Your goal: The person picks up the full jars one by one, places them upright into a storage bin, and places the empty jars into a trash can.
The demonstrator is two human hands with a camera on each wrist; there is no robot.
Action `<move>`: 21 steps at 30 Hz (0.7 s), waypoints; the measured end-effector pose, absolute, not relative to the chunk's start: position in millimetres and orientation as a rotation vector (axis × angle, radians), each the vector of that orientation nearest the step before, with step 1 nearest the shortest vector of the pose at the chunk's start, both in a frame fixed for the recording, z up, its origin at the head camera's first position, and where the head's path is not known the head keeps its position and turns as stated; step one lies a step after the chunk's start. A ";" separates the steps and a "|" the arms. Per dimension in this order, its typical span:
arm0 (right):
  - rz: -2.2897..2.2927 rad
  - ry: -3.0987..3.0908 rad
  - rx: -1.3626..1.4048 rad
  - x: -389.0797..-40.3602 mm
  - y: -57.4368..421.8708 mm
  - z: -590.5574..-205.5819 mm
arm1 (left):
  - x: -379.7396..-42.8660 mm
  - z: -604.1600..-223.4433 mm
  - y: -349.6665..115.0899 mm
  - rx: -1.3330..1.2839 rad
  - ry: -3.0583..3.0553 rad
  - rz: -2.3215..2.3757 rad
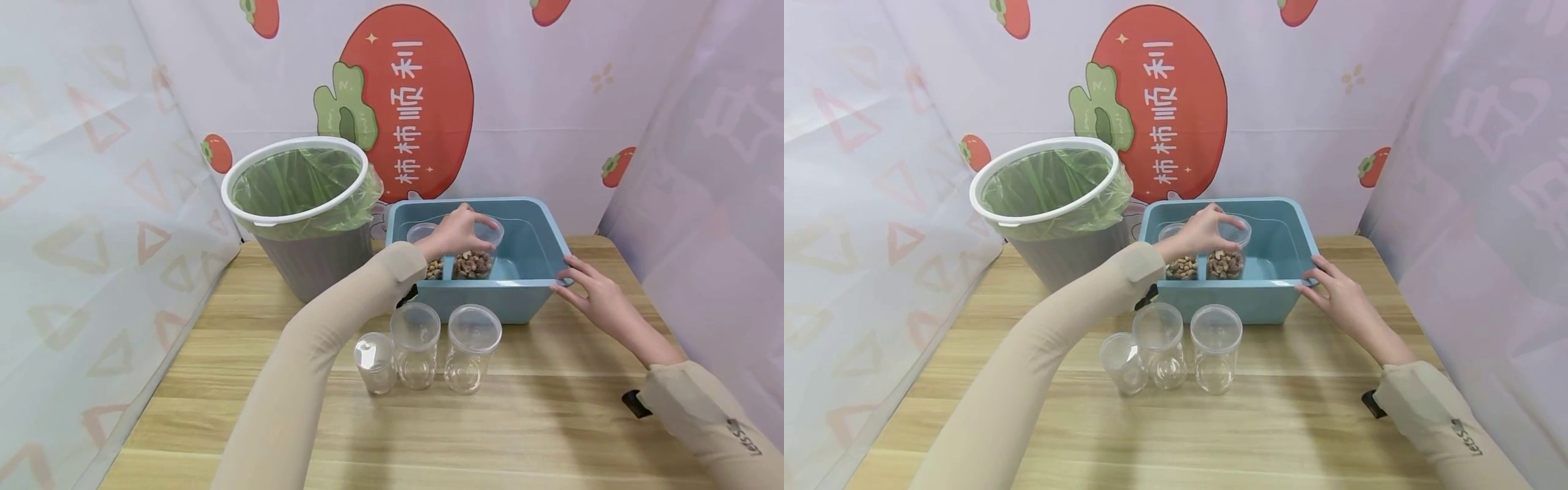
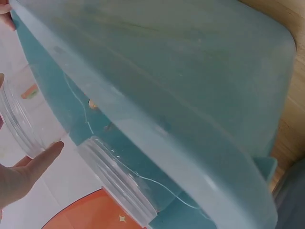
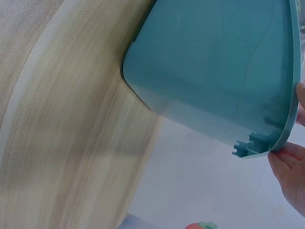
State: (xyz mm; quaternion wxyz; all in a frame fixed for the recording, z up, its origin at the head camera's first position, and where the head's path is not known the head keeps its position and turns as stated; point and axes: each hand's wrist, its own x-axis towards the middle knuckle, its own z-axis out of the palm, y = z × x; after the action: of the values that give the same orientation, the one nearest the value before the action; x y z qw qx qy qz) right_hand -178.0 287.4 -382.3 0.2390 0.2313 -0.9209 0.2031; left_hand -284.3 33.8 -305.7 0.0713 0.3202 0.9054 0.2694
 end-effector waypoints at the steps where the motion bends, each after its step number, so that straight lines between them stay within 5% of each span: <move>1: 0.556 -2.523 0.634 -178.2 287.5 -382.1 | -285.0 -306.9 33.5 0.972 2.715 0.798; 21: 0.575 -2.558 0.618 -177.5 287.4 -381.1 | -292.3 -318.1 29.1 1.060 2.616 0.620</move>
State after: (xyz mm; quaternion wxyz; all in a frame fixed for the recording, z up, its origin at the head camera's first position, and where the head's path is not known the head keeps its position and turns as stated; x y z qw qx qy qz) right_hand -177.5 287.4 -381.1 0.2220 0.2236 -0.9259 0.2082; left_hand -292.3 29.1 -318.1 0.1258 0.3638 0.8981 0.2127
